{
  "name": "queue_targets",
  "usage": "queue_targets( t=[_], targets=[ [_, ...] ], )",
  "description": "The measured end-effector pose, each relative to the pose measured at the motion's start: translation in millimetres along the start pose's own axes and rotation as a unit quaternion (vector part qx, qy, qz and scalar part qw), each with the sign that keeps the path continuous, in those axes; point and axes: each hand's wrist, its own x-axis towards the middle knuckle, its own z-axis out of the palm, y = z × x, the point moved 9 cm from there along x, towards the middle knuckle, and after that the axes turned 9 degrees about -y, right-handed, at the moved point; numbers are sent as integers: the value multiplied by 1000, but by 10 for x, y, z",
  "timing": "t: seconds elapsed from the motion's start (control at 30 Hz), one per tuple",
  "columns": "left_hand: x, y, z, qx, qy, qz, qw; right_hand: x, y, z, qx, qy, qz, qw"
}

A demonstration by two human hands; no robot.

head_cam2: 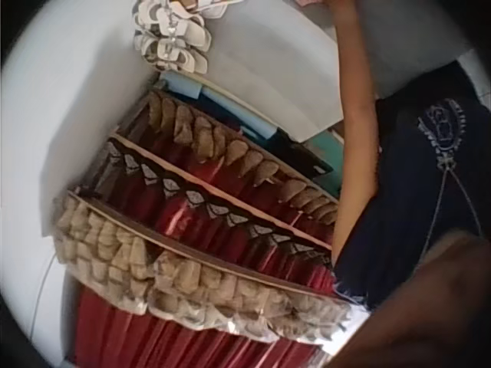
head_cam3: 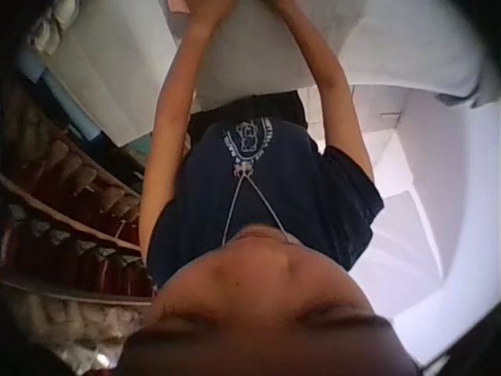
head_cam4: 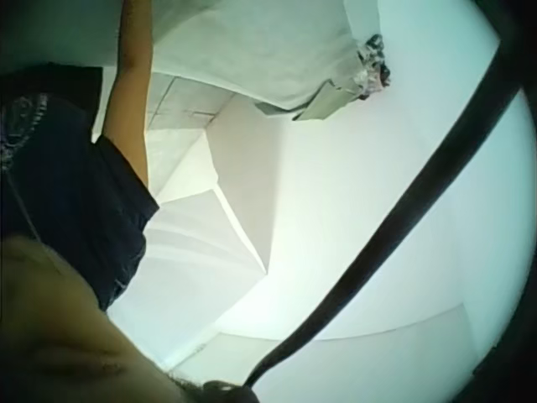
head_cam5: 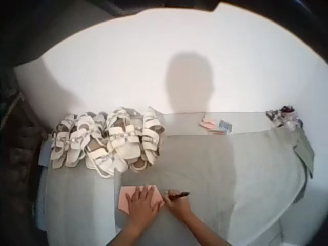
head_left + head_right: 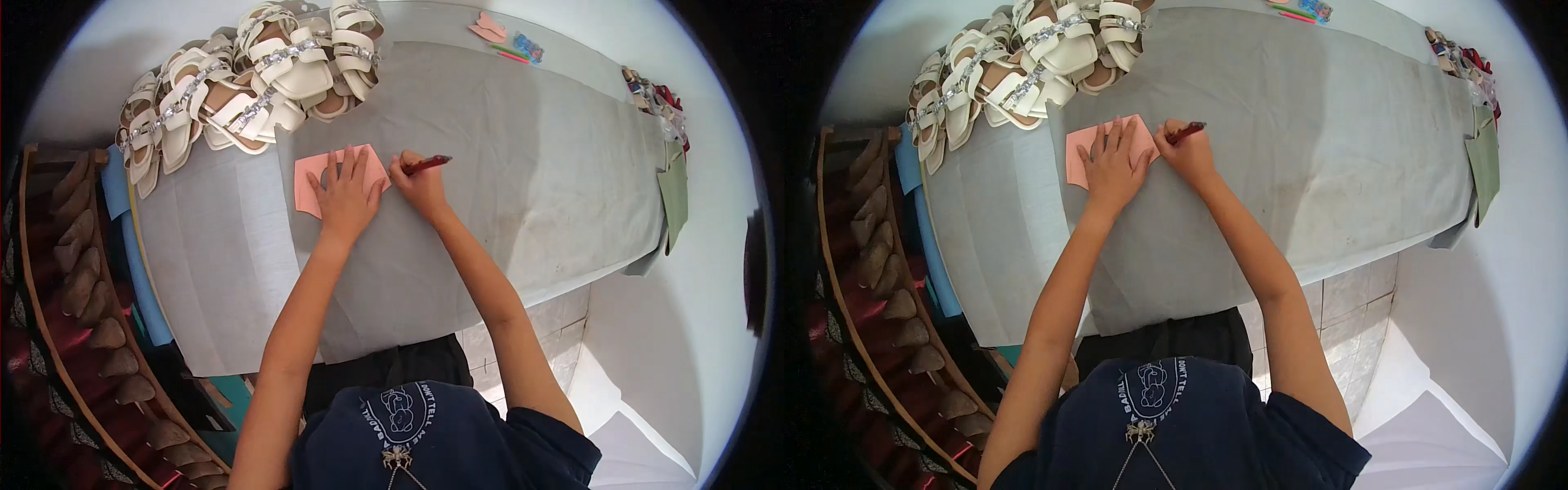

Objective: The person places a pink paper template on a large sheet of gray material and traces its outline with a red pen. They reposition the template multiple times to trace additional shapes on the same sheet.

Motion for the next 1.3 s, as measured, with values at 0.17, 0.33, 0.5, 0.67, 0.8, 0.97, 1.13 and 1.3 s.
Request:
queue_targets(
  t=[0.17, 0.33, 0.5, 0.67, 0.8, 0.97, 1.13, 1.3],
  targets=[
    [12, -2, -17, -4, -12, 6, 1000, 29, -32, 3, -17, 7, -21, 1000],
    [12, -15, -17, 3, -9, 4, 1000, -91, -52, -24, -43, 12, -12, 999],
    [15, 5, -15, 12, -15, 2, 1000, -156, -50, -37, -36, 15, -15, 999],
    [49, 2, -53, -11, -34, -3, 999, -181, -3, -29, -10, 26, 11, 1000],
    [67, 6, -95, -18, -27, 0, 999, -161, 22, -36, 2, 38, 12, 999],
    [65, 26, -121, -10, -18, 8, 1000, -73, -13, -31, -20, 45, 16, 999],
    [65, 11, -123, -9, -11, 11, 1000, -69, -73, -12, -43, 51, -12, 998],
    [84, 20, -115, -10, -36, 5, 999, -207, -71, -55, -60, 61, -3, 996]
  ],
)
